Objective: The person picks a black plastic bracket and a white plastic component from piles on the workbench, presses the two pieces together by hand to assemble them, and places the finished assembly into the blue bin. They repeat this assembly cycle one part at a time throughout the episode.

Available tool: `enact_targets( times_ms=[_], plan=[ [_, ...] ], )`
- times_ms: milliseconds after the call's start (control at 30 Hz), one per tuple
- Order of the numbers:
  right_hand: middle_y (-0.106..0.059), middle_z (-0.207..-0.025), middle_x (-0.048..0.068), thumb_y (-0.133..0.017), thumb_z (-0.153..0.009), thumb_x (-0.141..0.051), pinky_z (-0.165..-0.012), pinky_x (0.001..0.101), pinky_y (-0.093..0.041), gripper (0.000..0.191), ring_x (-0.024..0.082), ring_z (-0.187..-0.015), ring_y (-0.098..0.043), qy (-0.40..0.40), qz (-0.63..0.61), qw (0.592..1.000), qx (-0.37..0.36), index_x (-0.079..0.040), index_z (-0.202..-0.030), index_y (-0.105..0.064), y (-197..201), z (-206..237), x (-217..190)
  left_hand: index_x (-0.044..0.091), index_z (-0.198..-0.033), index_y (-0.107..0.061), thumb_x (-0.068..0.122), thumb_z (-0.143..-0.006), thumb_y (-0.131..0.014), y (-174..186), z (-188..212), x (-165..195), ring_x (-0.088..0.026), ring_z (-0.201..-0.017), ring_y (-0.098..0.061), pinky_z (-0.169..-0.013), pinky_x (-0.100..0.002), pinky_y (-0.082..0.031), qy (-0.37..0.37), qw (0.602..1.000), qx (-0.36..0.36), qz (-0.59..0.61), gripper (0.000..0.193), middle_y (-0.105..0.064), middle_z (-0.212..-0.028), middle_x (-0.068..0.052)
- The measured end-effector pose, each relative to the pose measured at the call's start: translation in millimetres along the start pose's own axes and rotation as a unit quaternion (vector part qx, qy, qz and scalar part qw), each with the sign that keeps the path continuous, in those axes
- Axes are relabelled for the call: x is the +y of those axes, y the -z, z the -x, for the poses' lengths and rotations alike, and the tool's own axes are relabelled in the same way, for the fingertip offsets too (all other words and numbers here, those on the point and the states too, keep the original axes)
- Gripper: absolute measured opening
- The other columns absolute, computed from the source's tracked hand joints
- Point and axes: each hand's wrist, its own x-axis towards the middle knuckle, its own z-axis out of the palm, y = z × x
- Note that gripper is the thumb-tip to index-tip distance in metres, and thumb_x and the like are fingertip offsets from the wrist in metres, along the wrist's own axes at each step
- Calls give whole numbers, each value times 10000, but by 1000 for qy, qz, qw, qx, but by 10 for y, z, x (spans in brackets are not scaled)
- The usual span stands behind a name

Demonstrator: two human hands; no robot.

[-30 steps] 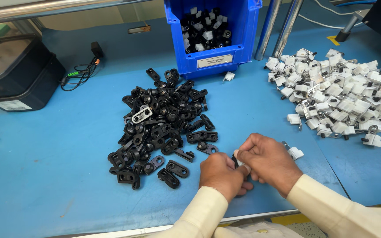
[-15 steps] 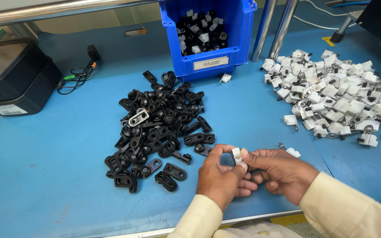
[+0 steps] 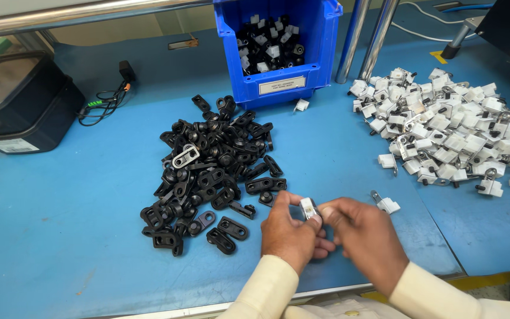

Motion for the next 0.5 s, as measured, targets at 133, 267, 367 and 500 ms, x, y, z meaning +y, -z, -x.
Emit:
enact_targets(
  times_ms=[133,267,367,500],
  plan=[
    [-739,-836,-11,-674,-887,-245,-544,248,-473,301,92,-656,-628,193,23,981,15,-75,-1119,-761,72,99,-87,101,-1206,-498,19,-934,-633,-3,-37,50,-247,-646,-765,-500,-346,-637,3,999,5,32,314,-733,-886,-176],
    [-719,-826,22,-647,-946,-318,-545,267,-417,301,111,-690,-587,-76,-202,975,-52,-49,-1042,-739,157,21,-134,76,-1245,-437,38,-952,-601,-27,-12,89,-251,-648,-771,-501,-338,-634,4,997,-21,75,338,-745,-896,-168],
    [-711,-815,15,-690,-947,-348,-551,263,-366,303,100,-680,-541,-128,-196,969,-79,-54,-982,-750,197,-36,-115,81,-1248,-431,36,-946,-618,-75,29,107,-249,-640,-764,-501,-341,-629,0,998,-18,55,359,-737,-859,-175],
    [-692,-787,32,-712,-917,-264,-577,257,-373,233,116,-670,-531,-134,-214,964,-82,-37,-937,-760,195,-106,-78,72,-1210,-489,10,-927,-621,-173,106,93,-211,-595,-756,-477,-328,-613,-42,999,9,9,318,-739,-792,-152]
  ],
)
